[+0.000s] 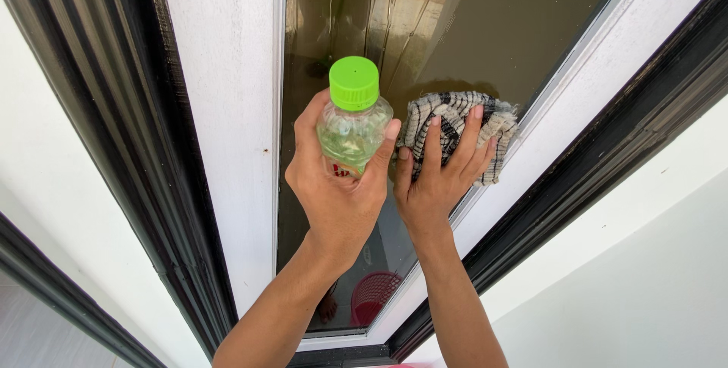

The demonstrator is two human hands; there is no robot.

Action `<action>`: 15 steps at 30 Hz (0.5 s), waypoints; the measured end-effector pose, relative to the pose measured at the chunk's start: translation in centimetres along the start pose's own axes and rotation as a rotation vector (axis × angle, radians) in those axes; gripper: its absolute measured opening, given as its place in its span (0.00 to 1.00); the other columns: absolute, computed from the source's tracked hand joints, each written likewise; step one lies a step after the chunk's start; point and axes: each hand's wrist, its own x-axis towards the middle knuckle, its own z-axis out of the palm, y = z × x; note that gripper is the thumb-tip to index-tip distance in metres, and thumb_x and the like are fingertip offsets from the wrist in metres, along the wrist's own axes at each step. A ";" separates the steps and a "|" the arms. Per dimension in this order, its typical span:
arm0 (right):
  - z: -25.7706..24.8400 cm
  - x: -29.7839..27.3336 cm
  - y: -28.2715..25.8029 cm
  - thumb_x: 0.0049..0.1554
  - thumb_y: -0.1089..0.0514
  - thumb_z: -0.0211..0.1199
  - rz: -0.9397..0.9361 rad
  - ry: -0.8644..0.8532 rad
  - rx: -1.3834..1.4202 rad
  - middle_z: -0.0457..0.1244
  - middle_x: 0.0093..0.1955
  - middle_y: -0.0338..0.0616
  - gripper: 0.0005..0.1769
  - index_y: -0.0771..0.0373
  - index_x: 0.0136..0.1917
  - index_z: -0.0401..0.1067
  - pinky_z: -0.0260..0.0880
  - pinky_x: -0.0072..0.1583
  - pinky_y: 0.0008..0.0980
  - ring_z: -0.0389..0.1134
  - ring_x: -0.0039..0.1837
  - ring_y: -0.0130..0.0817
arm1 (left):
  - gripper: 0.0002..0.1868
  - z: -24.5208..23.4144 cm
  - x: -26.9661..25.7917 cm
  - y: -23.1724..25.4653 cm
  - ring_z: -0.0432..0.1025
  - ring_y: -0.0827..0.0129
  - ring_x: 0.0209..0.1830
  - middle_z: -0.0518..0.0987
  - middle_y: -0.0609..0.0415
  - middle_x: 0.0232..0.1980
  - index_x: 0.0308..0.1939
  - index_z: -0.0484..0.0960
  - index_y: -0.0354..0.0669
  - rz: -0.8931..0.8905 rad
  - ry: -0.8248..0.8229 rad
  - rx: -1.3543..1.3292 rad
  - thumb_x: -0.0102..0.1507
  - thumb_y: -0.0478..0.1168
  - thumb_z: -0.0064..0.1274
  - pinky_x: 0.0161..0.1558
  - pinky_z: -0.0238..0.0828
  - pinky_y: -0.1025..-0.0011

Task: The person wipes a glass pane in a door using a cloth and liquid from two different plastic bottles.

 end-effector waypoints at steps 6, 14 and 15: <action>-0.5 6.6 2.0 0.73 0.52 0.57 -0.055 -0.013 0.043 0.39 0.84 0.63 0.29 0.59 0.82 0.54 0.35 0.80 0.64 0.41 0.86 0.59 | 0.30 -1.9 -2.7 0.2 0.78 0.71 0.48 0.80 0.49 0.51 0.67 0.61 0.37 -0.078 -0.019 0.050 0.69 0.39 0.63 0.50 0.79 0.73; 0.7 14.5 3.8 0.74 0.49 0.49 -0.045 0.001 0.029 0.40 0.86 0.61 0.26 0.58 0.82 0.56 0.37 0.81 0.64 0.43 0.85 0.58 | 0.37 -1.9 -4.7 1.1 0.73 0.69 0.47 0.74 0.46 0.51 0.68 0.48 0.44 -0.703 -0.069 -0.582 0.63 0.32 0.57 0.49 0.75 0.70; 0.7 14.5 3.8 0.74 0.49 0.48 -0.034 -0.007 0.032 0.40 0.86 0.61 0.26 0.58 0.81 0.56 0.37 0.81 0.64 0.43 0.85 0.57 | 0.37 -2.0 -4.6 0.9 0.73 0.69 0.47 0.74 0.46 0.51 0.68 0.48 0.44 -0.701 -0.066 -0.579 0.63 0.32 0.57 0.49 0.75 0.70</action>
